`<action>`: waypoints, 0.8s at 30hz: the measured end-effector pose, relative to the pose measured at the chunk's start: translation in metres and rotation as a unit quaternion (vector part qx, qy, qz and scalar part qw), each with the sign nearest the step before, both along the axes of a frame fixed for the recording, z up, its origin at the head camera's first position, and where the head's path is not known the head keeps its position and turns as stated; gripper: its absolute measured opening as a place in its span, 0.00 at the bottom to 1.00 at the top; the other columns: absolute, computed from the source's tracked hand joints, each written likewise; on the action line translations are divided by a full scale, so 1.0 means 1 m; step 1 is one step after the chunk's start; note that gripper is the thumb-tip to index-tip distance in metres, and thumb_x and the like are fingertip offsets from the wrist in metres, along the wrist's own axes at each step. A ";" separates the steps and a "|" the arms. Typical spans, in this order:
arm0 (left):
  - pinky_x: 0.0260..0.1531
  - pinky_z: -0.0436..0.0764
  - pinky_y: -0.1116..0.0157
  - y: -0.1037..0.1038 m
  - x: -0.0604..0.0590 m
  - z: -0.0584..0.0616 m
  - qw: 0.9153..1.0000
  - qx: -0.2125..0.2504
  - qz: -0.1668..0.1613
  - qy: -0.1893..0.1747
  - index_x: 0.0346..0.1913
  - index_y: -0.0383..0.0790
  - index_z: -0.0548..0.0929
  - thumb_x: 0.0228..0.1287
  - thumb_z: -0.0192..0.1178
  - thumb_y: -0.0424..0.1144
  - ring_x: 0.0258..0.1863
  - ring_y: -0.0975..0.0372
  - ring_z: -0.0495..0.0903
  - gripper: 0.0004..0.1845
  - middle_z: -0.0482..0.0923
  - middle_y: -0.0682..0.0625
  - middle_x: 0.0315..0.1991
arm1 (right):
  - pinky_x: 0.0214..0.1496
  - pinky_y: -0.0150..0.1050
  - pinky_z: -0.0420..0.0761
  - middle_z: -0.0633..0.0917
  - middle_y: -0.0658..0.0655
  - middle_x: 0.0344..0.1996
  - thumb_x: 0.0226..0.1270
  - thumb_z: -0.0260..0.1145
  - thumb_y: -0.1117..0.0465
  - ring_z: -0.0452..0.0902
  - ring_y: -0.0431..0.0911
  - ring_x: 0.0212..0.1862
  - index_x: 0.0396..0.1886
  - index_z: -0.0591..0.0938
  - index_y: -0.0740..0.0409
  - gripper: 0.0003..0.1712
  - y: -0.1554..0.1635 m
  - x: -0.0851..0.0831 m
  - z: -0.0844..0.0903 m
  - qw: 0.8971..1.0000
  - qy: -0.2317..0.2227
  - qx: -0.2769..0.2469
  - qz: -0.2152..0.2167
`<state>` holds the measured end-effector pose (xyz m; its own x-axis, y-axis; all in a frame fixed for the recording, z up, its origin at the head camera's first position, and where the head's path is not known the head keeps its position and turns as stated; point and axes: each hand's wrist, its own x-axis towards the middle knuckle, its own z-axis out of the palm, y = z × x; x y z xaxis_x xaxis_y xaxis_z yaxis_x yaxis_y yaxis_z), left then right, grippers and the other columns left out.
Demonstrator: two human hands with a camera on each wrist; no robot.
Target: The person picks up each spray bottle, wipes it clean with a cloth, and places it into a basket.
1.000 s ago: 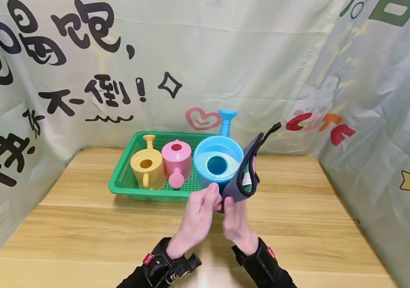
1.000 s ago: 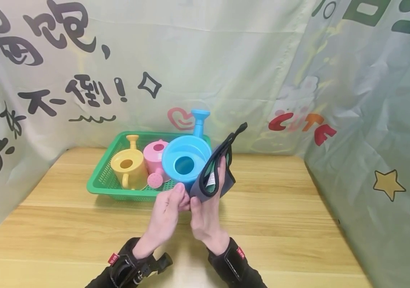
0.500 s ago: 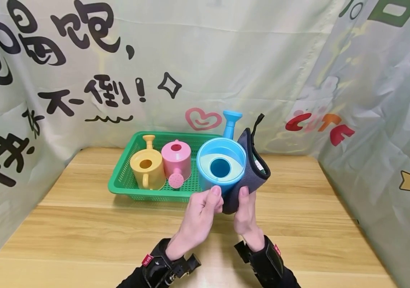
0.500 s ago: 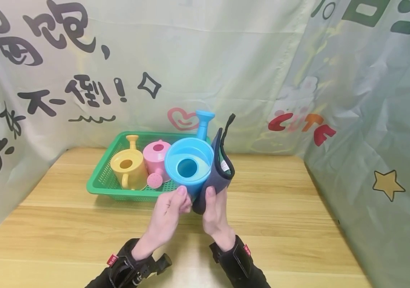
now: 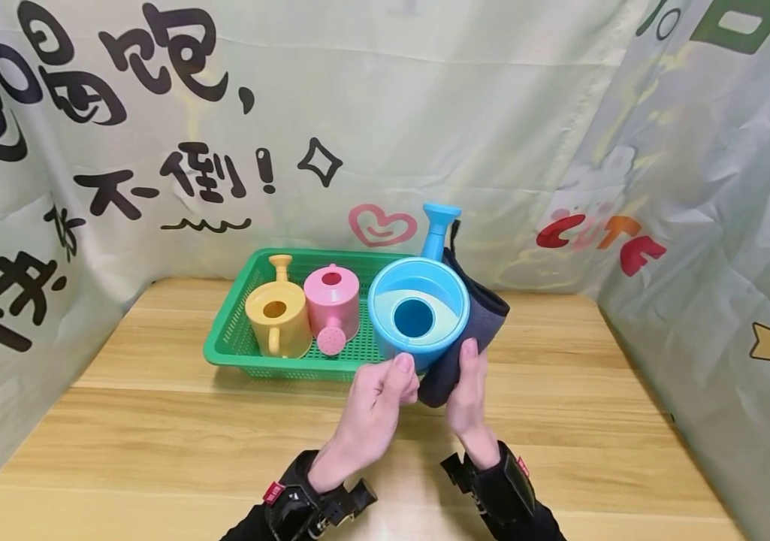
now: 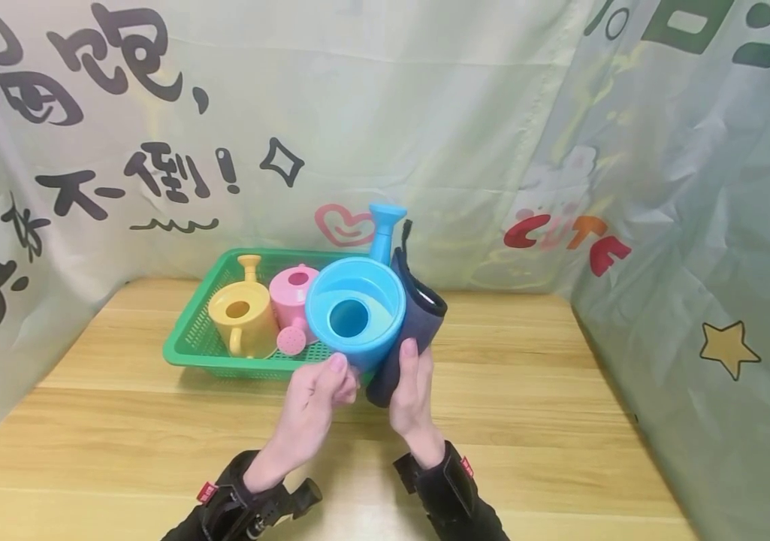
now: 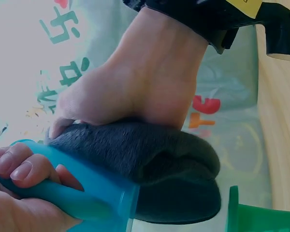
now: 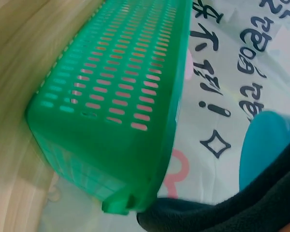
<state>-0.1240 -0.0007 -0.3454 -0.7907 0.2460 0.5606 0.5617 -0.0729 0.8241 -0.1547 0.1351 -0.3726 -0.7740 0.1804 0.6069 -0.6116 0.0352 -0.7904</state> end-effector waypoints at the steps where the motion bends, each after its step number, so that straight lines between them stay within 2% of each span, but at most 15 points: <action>1: 0.25 0.61 0.72 -0.001 0.000 0.000 1.000 0.000 -0.006 -0.002 0.18 0.37 0.60 0.81 0.40 0.33 0.20 0.68 0.60 0.25 0.55 0.48 0.16 | 0.65 0.26 0.66 0.75 0.43 0.55 0.82 0.34 0.51 0.70 0.37 0.57 0.65 0.64 0.75 0.32 0.002 0.000 0.001 1.000 -0.006 0.001 -0.004; 5: 0.26 0.61 0.70 -0.005 -0.001 0.002 1.000 -0.001 -0.028 -0.012 0.19 0.37 0.61 0.81 0.40 0.35 0.20 0.63 0.60 0.25 0.55 0.46 0.17 | 0.63 0.27 0.66 0.75 0.44 0.52 0.82 0.33 0.50 0.70 0.38 0.55 0.63 0.66 0.75 0.32 0.008 -0.001 0.007 0.999 -0.038 0.005 -0.008; 8: 0.26 0.61 0.70 -0.006 -0.001 0.004 0.999 -0.007 -0.035 -0.021 0.19 0.37 0.61 0.81 0.40 0.36 0.21 0.65 0.61 0.25 0.56 0.46 0.17 | 0.65 0.28 0.65 0.75 0.44 0.54 0.82 0.32 0.48 0.69 0.38 0.57 0.65 0.67 0.72 0.33 0.011 0.000 0.012 0.998 -0.062 0.000 0.001; 12: 0.27 0.61 0.71 -0.005 -0.001 0.003 0.999 -0.011 -0.038 -0.030 0.18 0.38 0.62 0.81 0.40 0.37 0.22 0.67 0.62 0.25 0.58 0.47 0.17 | 0.65 0.27 0.65 0.75 0.43 0.54 0.83 0.32 0.47 0.70 0.38 0.58 0.66 0.68 0.69 0.33 0.010 0.003 0.015 0.998 -0.070 -0.009 -0.001; 17: 0.27 0.62 0.72 -0.002 -0.001 0.002 0.999 -0.014 -0.027 -0.027 0.18 0.38 0.63 0.81 0.41 0.36 0.20 0.63 0.63 0.25 0.59 0.49 0.17 | 0.65 0.28 0.66 0.77 0.45 0.54 0.83 0.32 0.47 0.71 0.40 0.57 0.65 0.69 0.67 0.32 0.006 0.007 0.018 0.999 -0.045 -0.018 -0.003; 20: 0.27 0.63 0.73 0.000 -0.001 0.001 0.999 -0.016 -0.022 -0.027 0.19 0.37 0.64 0.81 0.41 0.35 0.21 0.67 0.64 0.24 0.60 0.49 0.17 | 0.65 0.28 0.67 0.77 0.46 0.55 0.83 0.33 0.48 0.71 0.41 0.58 0.66 0.68 0.65 0.30 0.001 0.010 0.017 0.999 -0.027 -0.030 -0.019; 24: 0.26 0.63 0.73 0.002 -0.002 -0.002 1.000 -0.014 -0.018 -0.020 0.19 0.36 0.64 0.81 0.41 0.35 0.22 0.69 0.64 0.25 0.60 0.48 0.17 | 0.66 0.27 0.66 0.76 0.45 0.56 0.83 0.35 0.52 0.71 0.40 0.58 0.66 0.66 0.67 0.28 -0.007 0.013 0.011 0.998 0.014 -0.029 -0.047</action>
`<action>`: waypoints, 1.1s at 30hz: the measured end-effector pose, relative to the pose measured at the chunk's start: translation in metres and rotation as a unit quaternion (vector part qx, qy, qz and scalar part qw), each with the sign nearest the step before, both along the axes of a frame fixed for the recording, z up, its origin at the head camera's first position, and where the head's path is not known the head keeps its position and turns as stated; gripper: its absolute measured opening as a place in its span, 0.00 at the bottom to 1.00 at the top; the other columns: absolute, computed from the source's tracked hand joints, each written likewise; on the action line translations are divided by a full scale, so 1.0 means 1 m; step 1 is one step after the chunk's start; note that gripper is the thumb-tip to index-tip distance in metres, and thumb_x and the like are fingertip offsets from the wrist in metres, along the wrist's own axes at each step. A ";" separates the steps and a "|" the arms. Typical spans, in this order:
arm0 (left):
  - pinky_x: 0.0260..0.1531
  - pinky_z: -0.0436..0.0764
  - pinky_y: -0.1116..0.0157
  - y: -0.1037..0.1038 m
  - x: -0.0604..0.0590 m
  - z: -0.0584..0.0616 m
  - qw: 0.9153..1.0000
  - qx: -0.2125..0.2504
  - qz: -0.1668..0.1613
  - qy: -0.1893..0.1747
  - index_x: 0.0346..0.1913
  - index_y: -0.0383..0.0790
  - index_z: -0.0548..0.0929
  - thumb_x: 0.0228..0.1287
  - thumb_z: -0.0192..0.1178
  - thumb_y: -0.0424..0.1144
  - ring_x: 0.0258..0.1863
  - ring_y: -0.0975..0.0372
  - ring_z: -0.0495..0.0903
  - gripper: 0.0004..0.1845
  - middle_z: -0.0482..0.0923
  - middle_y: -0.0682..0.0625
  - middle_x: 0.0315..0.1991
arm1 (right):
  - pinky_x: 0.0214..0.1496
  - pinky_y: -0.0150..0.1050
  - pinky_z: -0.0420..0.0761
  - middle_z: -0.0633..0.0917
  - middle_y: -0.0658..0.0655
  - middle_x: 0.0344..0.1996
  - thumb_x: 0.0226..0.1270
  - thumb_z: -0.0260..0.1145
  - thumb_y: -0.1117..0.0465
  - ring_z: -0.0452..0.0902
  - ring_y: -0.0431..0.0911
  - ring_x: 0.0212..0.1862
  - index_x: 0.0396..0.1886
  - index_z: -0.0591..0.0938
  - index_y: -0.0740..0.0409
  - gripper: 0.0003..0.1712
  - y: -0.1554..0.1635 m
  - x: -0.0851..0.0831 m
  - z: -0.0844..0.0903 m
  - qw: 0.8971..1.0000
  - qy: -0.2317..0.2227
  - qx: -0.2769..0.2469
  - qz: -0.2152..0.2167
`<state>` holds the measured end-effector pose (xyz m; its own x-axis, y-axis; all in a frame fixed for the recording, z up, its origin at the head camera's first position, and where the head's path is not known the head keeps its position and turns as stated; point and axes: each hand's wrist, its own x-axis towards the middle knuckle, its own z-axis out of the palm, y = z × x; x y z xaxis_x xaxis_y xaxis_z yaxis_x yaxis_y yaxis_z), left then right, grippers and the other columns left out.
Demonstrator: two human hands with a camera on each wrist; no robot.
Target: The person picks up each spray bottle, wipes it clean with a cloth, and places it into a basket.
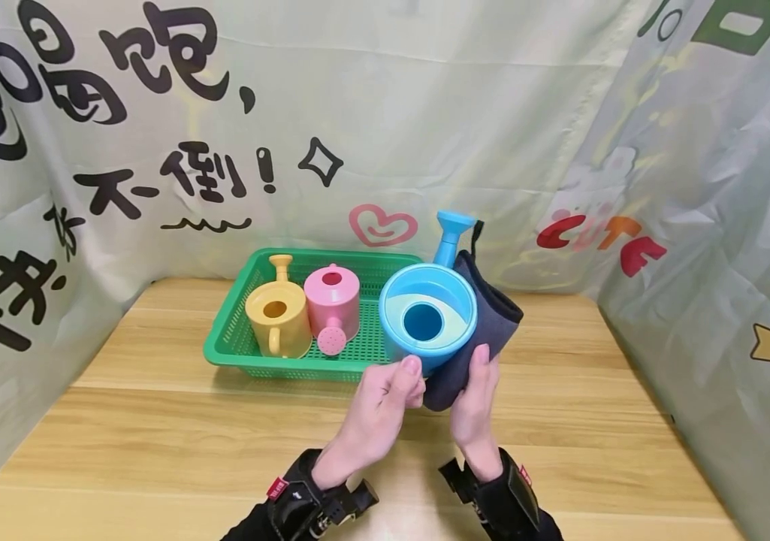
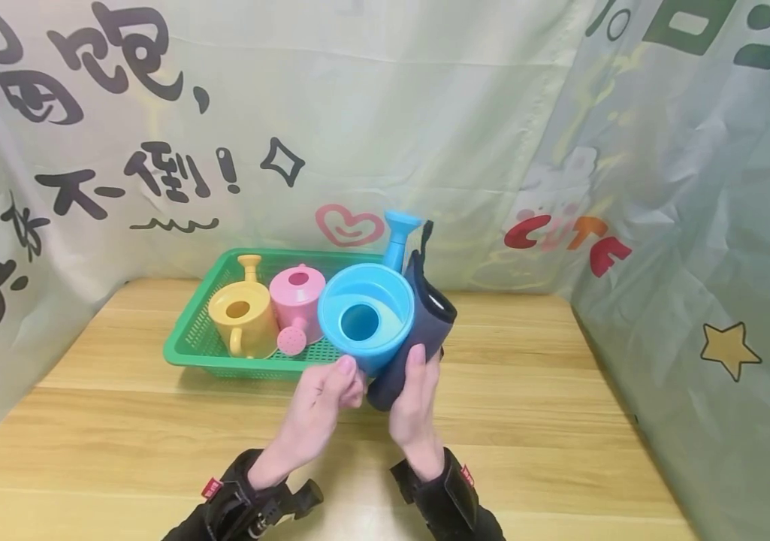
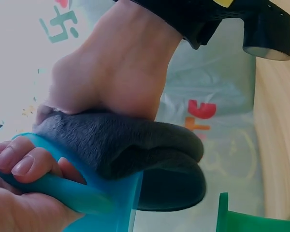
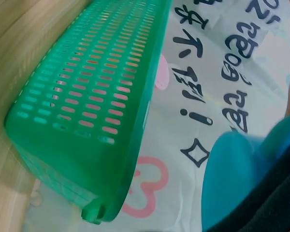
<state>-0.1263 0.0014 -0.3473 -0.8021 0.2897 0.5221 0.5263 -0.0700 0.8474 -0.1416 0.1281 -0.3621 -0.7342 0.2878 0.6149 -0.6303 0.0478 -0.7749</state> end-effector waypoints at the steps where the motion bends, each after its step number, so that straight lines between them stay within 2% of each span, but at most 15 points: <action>1: 0.26 0.63 0.72 0.001 0.000 -0.001 1.000 0.001 0.002 0.004 0.19 0.36 0.64 0.81 0.41 0.36 0.22 0.69 0.64 0.25 0.60 0.48 0.17 | 0.67 0.27 0.66 0.76 0.45 0.56 0.82 0.35 0.52 0.70 0.39 0.59 0.67 0.65 0.68 0.28 -0.002 0.000 -0.003 1.000 0.015 0.005 -0.005; 7: 0.26 0.64 0.73 0.003 -0.001 -0.004 1.000 0.008 0.011 0.001 0.19 0.34 0.64 0.82 0.41 0.36 0.21 0.68 0.63 0.26 0.59 0.50 0.17 | 0.67 0.31 0.65 0.75 0.47 0.55 0.80 0.40 0.49 0.70 0.41 0.56 0.68 0.62 0.64 0.28 -0.010 -0.002 -0.013 0.994 0.109 0.027 0.012; 10: 0.28 0.66 0.74 0.004 0.000 -0.003 1.000 0.008 0.011 -0.014 0.19 0.32 0.64 0.82 0.41 0.37 0.22 0.68 0.64 0.26 0.60 0.49 0.17 | 0.66 0.32 0.65 0.74 0.49 0.56 0.79 0.44 0.48 0.70 0.42 0.56 0.69 0.60 0.71 0.33 -0.013 -0.004 -0.015 0.988 0.150 0.042 0.005; 12: 0.28 0.68 0.74 0.004 0.000 -0.003 1.000 0.007 0.013 -0.017 0.19 0.33 0.64 0.82 0.41 0.37 0.22 0.67 0.66 0.26 0.60 0.48 0.17 | 0.70 0.36 0.64 0.72 0.54 0.63 0.78 0.45 0.46 0.69 0.45 0.61 0.71 0.55 0.76 0.39 -0.014 -0.007 -0.014 0.984 0.167 0.057 -0.008; 14: 0.29 0.70 0.74 0.004 0.000 -0.002 1.000 0.006 0.016 -0.020 0.19 0.34 0.64 0.82 0.41 0.39 0.22 0.67 0.66 0.26 0.60 0.48 0.17 | 0.75 0.40 0.62 0.66 0.60 0.71 0.77 0.46 0.44 0.67 0.50 0.68 0.74 0.49 0.76 0.44 -0.015 -0.010 -0.014 0.980 0.183 0.076 -0.028; 17: 0.29 0.71 0.73 0.003 0.000 -0.001 1.000 0.008 0.018 -0.024 0.19 0.35 0.63 0.83 0.41 0.41 0.23 0.67 0.66 0.27 0.60 0.47 0.17 | 0.80 0.50 0.55 0.52 0.65 0.79 0.76 0.46 0.42 0.57 0.58 0.76 0.78 0.46 0.64 0.44 -0.015 -0.017 -0.015 0.969 0.215 0.108 -0.052; 22: 0.28 0.72 0.72 0.000 0.001 0.002 0.999 0.015 0.014 -0.045 0.19 0.34 0.63 0.83 0.40 0.41 0.24 0.69 0.64 0.27 0.59 0.48 0.18 | 0.81 0.54 0.50 0.47 0.62 0.80 0.80 0.46 0.46 0.46 0.61 0.80 0.81 0.50 0.42 0.35 -0.014 -0.028 -0.020 0.938 0.289 0.168 -0.094; 28: 0.23 0.62 0.72 -0.005 0.004 0.008 0.998 0.037 0.005 -0.054 0.19 0.34 0.62 0.83 0.39 0.40 0.19 0.68 0.60 0.27 0.57 0.47 0.17 | 0.81 0.54 0.54 0.48 0.63 0.80 0.79 0.52 0.54 0.45 0.61 0.81 0.80 0.55 0.37 0.34 -0.010 -0.036 -0.022 0.907 0.352 0.207 -0.104; 30: 0.23 0.61 0.72 -0.007 0.004 0.009 0.998 0.042 0.000 -0.054 0.19 0.34 0.61 0.83 0.39 0.40 0.19 0.69 0.59 0.27 0.56 0.46 0.17 | 0.81 0.54 0.55 0.48 0.63 0.80 0.78 0.53 0.57 0.45 0.62 0.81 0.80 0.57 0.37 0.34 -0.008 -0.038 -0.022 0.901 0.365 0.212 -0.098; 33: 0.23 0.60 0.71 -0.008 0.003 0.010 0.997 0.050 -0.011 -0.060 0.19 0.34 0.61 0.83 0.38 0.41 0.19 0.68 0.59 0.27 0.55 0.43 0.17 | 0.80 0.53 0.57 0.48 0.63 0.80 0.77 0.54 0.59 0.47 0.62 0.81 0.79 0.58 0.36 0.35 -0.006 -0.039 -0.023 0.899 0.371 0.215 -0.090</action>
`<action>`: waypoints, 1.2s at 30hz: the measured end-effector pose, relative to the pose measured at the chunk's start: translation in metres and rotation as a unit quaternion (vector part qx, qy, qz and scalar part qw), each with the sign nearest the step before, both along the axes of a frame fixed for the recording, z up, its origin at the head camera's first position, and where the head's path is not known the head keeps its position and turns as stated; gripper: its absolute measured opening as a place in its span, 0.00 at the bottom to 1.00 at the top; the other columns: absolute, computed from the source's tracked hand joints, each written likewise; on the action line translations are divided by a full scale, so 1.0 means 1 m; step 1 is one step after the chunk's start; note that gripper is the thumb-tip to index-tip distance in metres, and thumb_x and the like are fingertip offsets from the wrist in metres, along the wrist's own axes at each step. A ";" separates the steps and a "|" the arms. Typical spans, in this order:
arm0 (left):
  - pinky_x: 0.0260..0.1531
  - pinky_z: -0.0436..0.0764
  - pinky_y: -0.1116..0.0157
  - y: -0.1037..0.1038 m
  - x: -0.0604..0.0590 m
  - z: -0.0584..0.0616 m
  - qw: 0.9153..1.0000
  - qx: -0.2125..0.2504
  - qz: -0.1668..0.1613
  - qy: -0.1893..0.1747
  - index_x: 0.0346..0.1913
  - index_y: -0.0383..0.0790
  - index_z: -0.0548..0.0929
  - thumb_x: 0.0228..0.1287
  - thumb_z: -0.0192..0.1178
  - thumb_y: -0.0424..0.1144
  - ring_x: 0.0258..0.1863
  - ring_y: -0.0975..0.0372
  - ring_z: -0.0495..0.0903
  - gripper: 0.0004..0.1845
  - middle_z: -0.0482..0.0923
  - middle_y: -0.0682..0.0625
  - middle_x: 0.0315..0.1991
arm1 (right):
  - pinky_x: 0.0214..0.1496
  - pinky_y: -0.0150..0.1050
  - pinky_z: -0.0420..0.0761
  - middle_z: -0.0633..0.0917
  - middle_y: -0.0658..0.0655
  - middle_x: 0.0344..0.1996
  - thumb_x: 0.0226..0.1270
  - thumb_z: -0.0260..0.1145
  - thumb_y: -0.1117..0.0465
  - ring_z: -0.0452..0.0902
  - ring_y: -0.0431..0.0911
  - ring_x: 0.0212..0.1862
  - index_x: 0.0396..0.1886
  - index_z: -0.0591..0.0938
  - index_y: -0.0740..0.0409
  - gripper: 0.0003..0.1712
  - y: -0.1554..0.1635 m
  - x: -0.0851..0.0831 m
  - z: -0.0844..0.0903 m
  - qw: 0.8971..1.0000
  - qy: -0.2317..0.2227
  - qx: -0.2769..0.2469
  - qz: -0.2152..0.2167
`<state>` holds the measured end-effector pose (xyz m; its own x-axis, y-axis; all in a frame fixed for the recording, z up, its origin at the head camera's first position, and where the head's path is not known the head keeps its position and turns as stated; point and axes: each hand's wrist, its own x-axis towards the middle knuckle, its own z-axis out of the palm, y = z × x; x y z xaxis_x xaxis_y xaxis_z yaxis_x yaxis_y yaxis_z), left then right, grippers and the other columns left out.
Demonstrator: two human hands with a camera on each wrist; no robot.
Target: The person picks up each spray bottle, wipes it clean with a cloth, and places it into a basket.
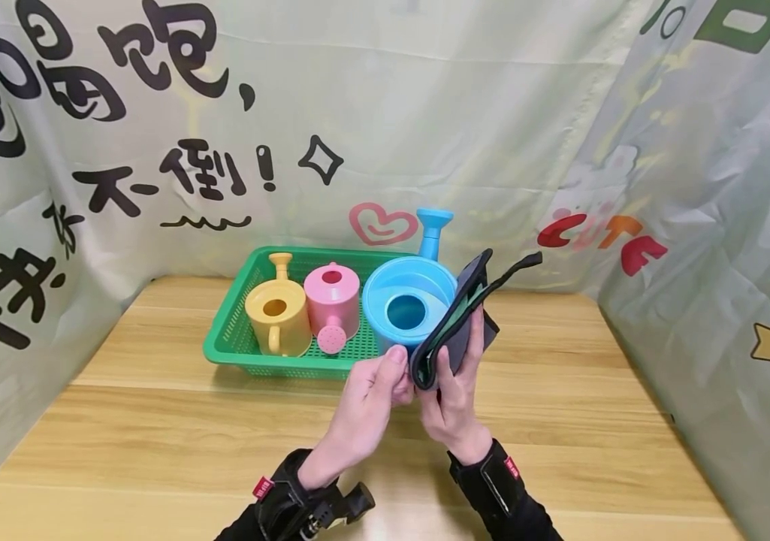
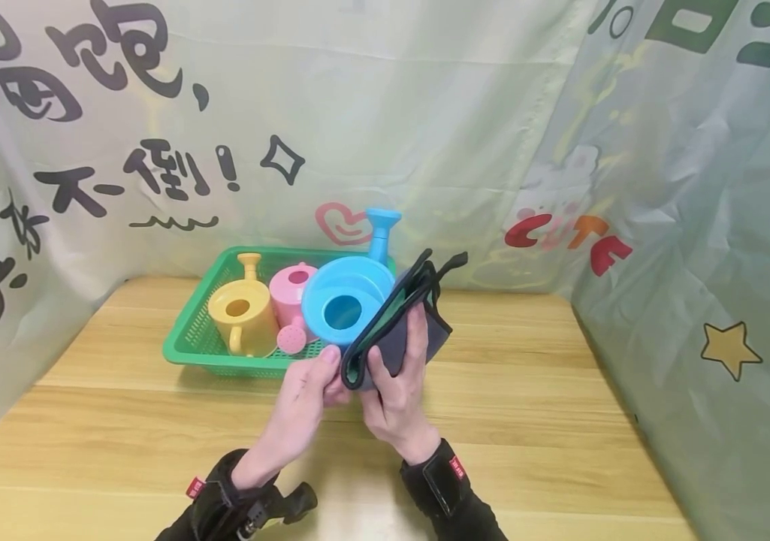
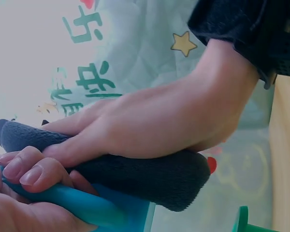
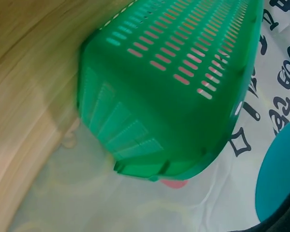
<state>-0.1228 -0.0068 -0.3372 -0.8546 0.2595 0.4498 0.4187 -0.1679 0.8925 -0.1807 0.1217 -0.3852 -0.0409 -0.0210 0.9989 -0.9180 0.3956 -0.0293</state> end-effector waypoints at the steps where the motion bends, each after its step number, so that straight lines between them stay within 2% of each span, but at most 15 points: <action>1: 0.23 0.61 0.71 0.000 0.000 0.000 1.000 0.004 -0.004 -0.003 0.19 0.33 0.61 0.83 0.38 0.41 0.19 0.67 0.59 0.28 0.55 0.42 0.17 | 0.80 0.54 0.58 0.48 0.63 0.80 0.77 0.55 0.59 0.48 0.63 0.80 0.79 0.59 0.36 0.35 0.000 -0.001 0.000 1.000 0.002 0.001 0.002; 6: 0.23 0.60 0.70 -0.004 -0.001 0.004 1.000 0.014 -0.010 -0.010 0.20 0.32 0.61 0.83 0.37 0.42 0.18 0.60 0.59 0.27 0.55 0.40 0.18 | 0.80 0.55 0.59 0.50 0.64 0.80 0.77 0.55 0.60 0.48 0.63 0.80 0.79 0.59 0.36 0.35 0.003 -0.004 -0.004 1.000 0.004 0.014 -0.007; 14: 0.23 0.60 0.69 -0.009 -0.001 0.007 1.000 -0.001 -0.012 0.021 0.22 0.34 0.61 0.84 0.35 0.40 0.18 0.58 0.58 0.25 0.55 0.41 0.17 | 0.81 0.52 0.56 0.52 0.64 0.79 0.78 0.53 0.57 0.51 0.60 0.80 0.80 0.56 0.36 0.35 0.007 -0.008 -0.014 0.999 -0.017 0.020 -0.021; 17: 0.23 0.60 0.69 -0.010 -0.001 0.007 1.000 -0.003 -0.013 0.023 0.22 0.34 0.61 0.84 0.35 0.40 0.18 0.60 0.59 0.25 0.55 0.41 0.17 | 0.81 0.52 0.57 0.53 0.64 0.79 0.79 0.52 0.56 0.53 0.60 0.79 0.80 0.55 0.37 0.34 0.008 -0.008 -0.014 0.999 -0.037 0.013 -0.003; 20: 0.24 0.61 0.70 -0.010 -0.001 0.007 1.000 -0.006 -0.014 0.019 0.22 0.34 0.60 0.84 0.36 0.41 0.19 0.61 0.60 0.26 0.56 0.41 0.17 | 0.80 0.51 0.59 0.54 0.65 0.79 0.79 0.51 0.52 0.57 0.60 0.78 0.80 0.56 0.42 0.33 0.007 -0.007 -0.008 0.996 -0.076 -0.006 0.048; 25: 0.26 0.63 0.70 -0.009 -0.001 0.006 1.000 -0.021 -0.016 0.009 0.21 0.35 0.61 0.83 0.37 0.42 0.20 0.59 0.61 0.26 0.56 0.41 0.18 | 0.79 0.46 0.62 0.60 0.63 0.77 0.81 0.48 0.50 0.62 0.56 0.75 0.77 0.54 0.65 0.35 0.008 0.002 0.003 0.977 -0.163 -0.052 0.125; 28: 0.26 0.62 0.70 -0.007 -0.001 0.004 0.999 -0.031 -0.016 0.003 0.20 0.35 0.61 0.83 0.39 0.42 0.19 0.61 0.60 0.27 0.56 0.42 0.17 | 0.77 0.38 0.63 0.66 0.54 0.75 0.82 0.46 0.56 0.64 0.47 0.73 0.76 0.50 0.74 0.35 0.010 0.011 0.006 0.963 -0.221 -0.082 0.130; 32: 0.26 0.62 0.71 -0.004 -0.002 0.002 0.999 -0.048 -0.018 -0.005 0.19 0.35 0.61 0.83 0.39 0.42 0.20 0.66 0.59 0.27 0.56 0.48 0.17 | 0.73 0.26 0.62 0.71 0.37 0.67 0.83 0.42 0.60 0.66 0.34 0.68 0.74 0.51 0.78 0.32 0.013 0.024 0.012 0.936 -0.308 -0.133 0.109; 36: 0.27 0.64 0.73 -0.002 -0.001 0.000 0.998 -0.058 -0.028 -0.001 0.19 0.35 0.61 0.82 0.40 0.42 0.21 0.70 0.60 0.27 0.58 0.53 0.18 | 0.68 0.23 0.65 0.75 0.38 0.60 0.84 0.41 0.58 0.69 0.33 0.62 0.71 0.60 0.77 0.29 0.018 0.032 0.021 0.913 -0.354 -0.167 0.115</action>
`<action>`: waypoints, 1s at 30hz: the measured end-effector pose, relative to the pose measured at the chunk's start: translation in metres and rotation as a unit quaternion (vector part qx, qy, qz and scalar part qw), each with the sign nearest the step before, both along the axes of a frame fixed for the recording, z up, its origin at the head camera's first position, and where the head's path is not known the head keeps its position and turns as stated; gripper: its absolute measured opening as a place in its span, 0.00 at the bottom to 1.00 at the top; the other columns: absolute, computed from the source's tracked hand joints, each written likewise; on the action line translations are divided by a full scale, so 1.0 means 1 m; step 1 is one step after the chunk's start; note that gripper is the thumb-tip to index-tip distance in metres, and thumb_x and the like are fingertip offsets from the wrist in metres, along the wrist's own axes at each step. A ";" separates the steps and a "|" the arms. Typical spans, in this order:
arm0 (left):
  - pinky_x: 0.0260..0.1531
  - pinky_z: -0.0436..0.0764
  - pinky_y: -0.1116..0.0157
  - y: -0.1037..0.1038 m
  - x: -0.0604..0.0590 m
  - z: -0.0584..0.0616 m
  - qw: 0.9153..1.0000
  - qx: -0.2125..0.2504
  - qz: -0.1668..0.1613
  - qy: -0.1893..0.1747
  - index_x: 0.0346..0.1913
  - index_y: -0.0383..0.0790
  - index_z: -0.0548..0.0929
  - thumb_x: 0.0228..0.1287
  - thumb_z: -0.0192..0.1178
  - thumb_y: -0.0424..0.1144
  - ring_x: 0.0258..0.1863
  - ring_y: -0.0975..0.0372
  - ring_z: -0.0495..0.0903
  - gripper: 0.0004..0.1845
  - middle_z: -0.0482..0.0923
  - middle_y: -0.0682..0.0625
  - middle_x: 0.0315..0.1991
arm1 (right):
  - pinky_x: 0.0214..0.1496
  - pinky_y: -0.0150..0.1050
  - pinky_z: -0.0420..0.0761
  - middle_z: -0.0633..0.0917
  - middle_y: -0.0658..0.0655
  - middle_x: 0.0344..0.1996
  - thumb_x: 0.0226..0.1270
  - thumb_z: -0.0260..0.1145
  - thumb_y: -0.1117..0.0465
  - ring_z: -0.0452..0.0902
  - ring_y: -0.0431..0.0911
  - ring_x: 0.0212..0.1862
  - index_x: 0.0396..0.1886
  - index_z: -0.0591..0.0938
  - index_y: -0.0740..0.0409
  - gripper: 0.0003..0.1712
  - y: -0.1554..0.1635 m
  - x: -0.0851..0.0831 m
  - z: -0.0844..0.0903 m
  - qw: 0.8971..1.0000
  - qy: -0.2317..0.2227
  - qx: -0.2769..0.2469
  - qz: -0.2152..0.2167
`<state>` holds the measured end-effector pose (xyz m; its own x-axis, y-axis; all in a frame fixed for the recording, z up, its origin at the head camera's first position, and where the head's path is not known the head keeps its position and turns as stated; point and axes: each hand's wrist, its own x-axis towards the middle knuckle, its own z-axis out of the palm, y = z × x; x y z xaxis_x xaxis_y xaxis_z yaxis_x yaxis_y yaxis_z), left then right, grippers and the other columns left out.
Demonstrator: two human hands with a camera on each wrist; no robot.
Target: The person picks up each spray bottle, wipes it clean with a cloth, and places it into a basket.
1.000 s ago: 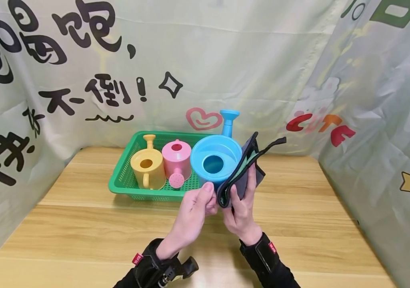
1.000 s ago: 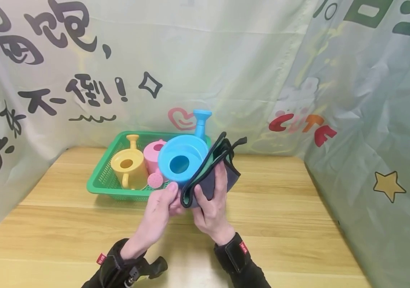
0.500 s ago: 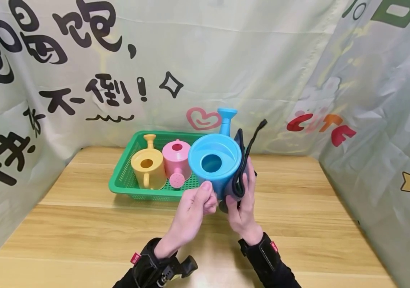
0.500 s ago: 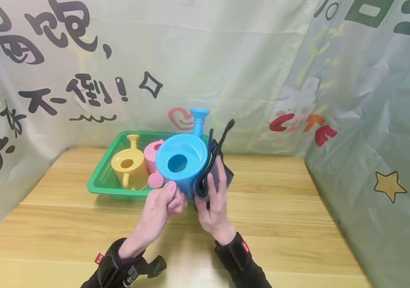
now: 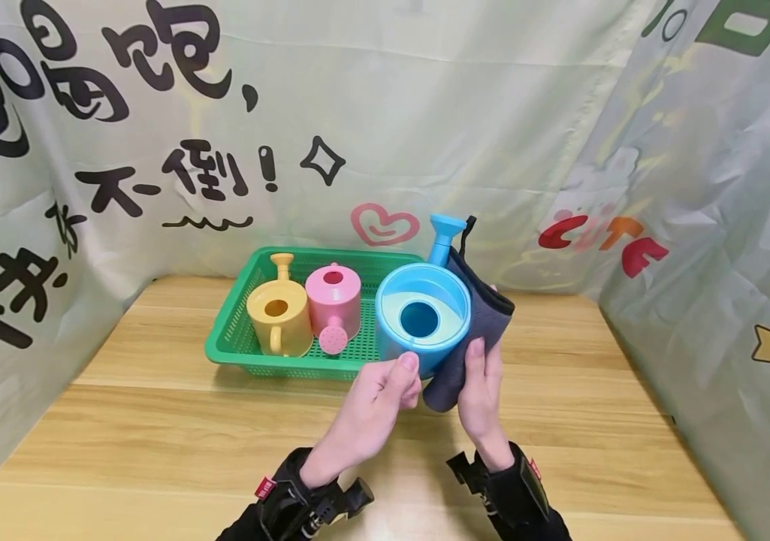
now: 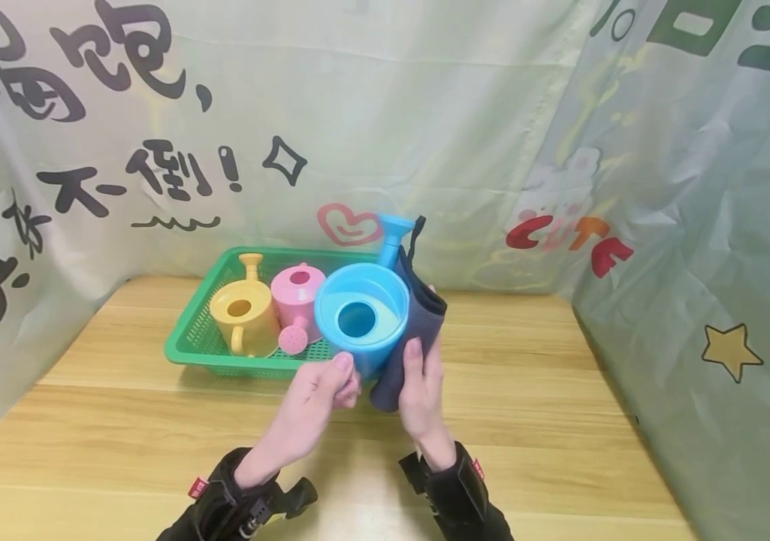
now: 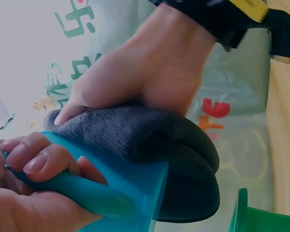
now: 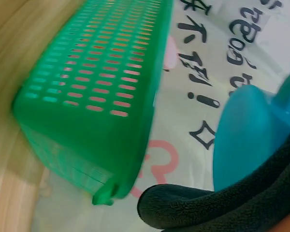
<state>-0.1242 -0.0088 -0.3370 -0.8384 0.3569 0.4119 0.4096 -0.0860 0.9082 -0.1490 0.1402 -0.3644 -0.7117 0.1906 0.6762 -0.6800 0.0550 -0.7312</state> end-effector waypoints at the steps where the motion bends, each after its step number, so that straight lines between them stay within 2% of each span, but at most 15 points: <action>1: 0.27 0.64 0.73 0.001 0.000 -0.001 1.000 0.000 -0.004 0.001 0.19 0.35 0.61 0.82 0.40 0.42 0.21 0.70 0.60 0.27 0.58 0.53 0.18 | 0.67 0.24 0.66 0.75 0.39 0.59 0.84 0.41 0.57 0.69 0.33 0.62 0.70 0.62 0.75 0.28 0.001 0.001 0.002 1.000 -0.005 -0.007 0.006; 5: 0.27 0.63 0.73 0.003 0.000 -0.003 1.000 0.007 -0.014 0.004 0.19 0.35 0.60 0.82 0.41 0.42 0.21 0.71 0.59 0.27 0.57 0.53 0.18 | 0.66 0.25 0.67 0.77 0.43 0.58 0.83 0.41 0.56 0.71 0.36 0.61 0.69 0.66 0.65 0.24 0.005 0.004 0.008 1.000 -0.013 -0.019 0.012; 8: 0.27 0.63 0.73 0.005 0.000 -0.004 1.000 0.012 -0.012 0.003 0.19 0.35 0.60 0.82 0.41 0.42 0.21 0.70 0.58 0.27 0.57 0.53 0.18 | 0.67 0.25 0.66 0.76 0.43 0.59 0.83 0.41 0.58 0.70 0.36 0.62 0.72 0.63 0.70 0.27 0.004 0.005 0.008 1.000 -0.003 -0.012 0.004; 11: 0.25 0.62 0.73 0.006 -0.001 -0.005 1.000 0.018 -0.005 -0.003 0.19 0.35 0.60 0.83 0.40 0.42 0.20 0.70 0.58 0.27 0.57 0.53 0.18 | 0.71 0.28 0.65 0.75 0.45 0.64 0.82 0.42 0.59 0.69 0.39 0.65 0.74 0.56 0.75 0.30 0.000 0.003 0.006 0.999 0.041 0.004 0.002; 13: 0.25 0.61 0.73 0.006 -0.001 -0.005 1.000 0.024 0.003 -0.010 0.19 0.35 0.59 0.83 0.40 0.42 0.20 0.69 0.59 0.28 0.57 0.52 0.18 | 0.75 0.34 0.62 0.70 0.51 0.71 0.82 0.44 0.58 0.67 0.45 0.69 0.76 0.51 0.74 0.33 -0.003 -0.001 0.005 0.996 0.088 0.025 0.009; 15: 0.25 0.60 0.73 0.006 -0.002 -0.006 0.999 0.033 0.007 -0.018 0.19 0.35 0.59 0.83 0.39 0.42 0.20 0.69 0.59 0.27 0.57 0.51 0.18 | 0.77 0.40 0.61 0.63 0.57 0.76 0.82 0.46 0.56 0.64 0.51 0.73 0.77 0.50 0.70 0.35 -0.007 -0.005 0.004 0.989 0.136 0.053 0.011; 16: 0.25 0.60 0.73 0.005 -0.002 -0.005 0.999 0.037 0.009 -0.021 0.19 0.34 0.59 0.83 0.39 0.42 0.20 0.68 0.59 0.27 0.57 0.51 0.18 | 0.78 0.43 0.60 0.59 0.60 0.78 0.82 0.46 0.54 0.61 0.54 0.74 0.78 0.50 0.65 0.35 -0.010 -0.008 0.003 0.985 0.159 0.069 0.011; 18: 0.25 0.60 0.73 0.004 -0.003 -0.004 0.999 0.045 0.011 -0.026 0.20 0.34 0.59 0.83 0.38 0.42 0.20 0.69 0.59 0.27 0.57 0.50 0.18 | 0.80 0.47 0.58 0.53 0.63 0.80 0.81 0.48 0.51 0.56 0.58 0.77 0.80 0.52 0.54 0.34 -0.013 -0.012 0.000 0.972 0.204 0.112 -0.025; 20: 0.25 0.59 0.73 0.003 -0.003 -0.003 0.998 0.052 0.010 -0.029 0.20 0.33 0.59 0.83 0.38 0.42 0.20 0.69 0.59 0.27 0.57 0.49 0.18 | 0.81 0.51 0.55 0.50 0.63 0.80 0.81 0.48 0.52 0.51 0.60 0.79 0.81 0.53 0.44 0.34 -0.016 -0.015 -0.004 0.955 0.246 0.153 -0.072; 23: 0.25 0.59 0.73 0.002 -0.003 -0.002 0.998 0.058 0.011 -0.036 0.20 0.32 0.59 0.83 0.37 0.42 0.19 0.68 0.59 0.28 0.57 0.48 0.18 | 0.82 0.55 0.49 0.49 0.63 0.81 0.80 0.49 0.54 0.45 0.61 0.82 0.81 0.53 0.39 0.34 -0.019 -0.018 -0.009 0.928 0.291 0.192 -0.129; 26: 0.25 0.60 0.73 0.002 -0.003 -0.001 0.997 0.062 0.009 -0.044 0.20 0.31 0.59 0.83 0.37 0.42 0.20 0.67 0.59 0.28 0.57 0.48 0.19 | 0.82 0.56 0.47 0.49 0.62 0.81 0.80 0.50 0.56 0.43 0.60 0.82 0.81 0.54 0.39 0.34 -0.021 -0.020 -0.012 0.919 0.307 0.200 -0.142; 30: 0.25 0.60 0.73 0.001 -0.003 0.000 0.997 0.058 0.009 -0.049 0.20 0.30 0.59 0.83 0.38 0.42 0.20 0.68 0.59 0.28 0.57 0.49 0.19 | 0.82 0.55 0.49 0.49 0.61 0.81 0.80 0.50 0.57 0.44 0.59 0.82 0.81 0.54 0.38 0.34 -0.020 -0.023 -0.015 0.917 0.314 0.199 -0.143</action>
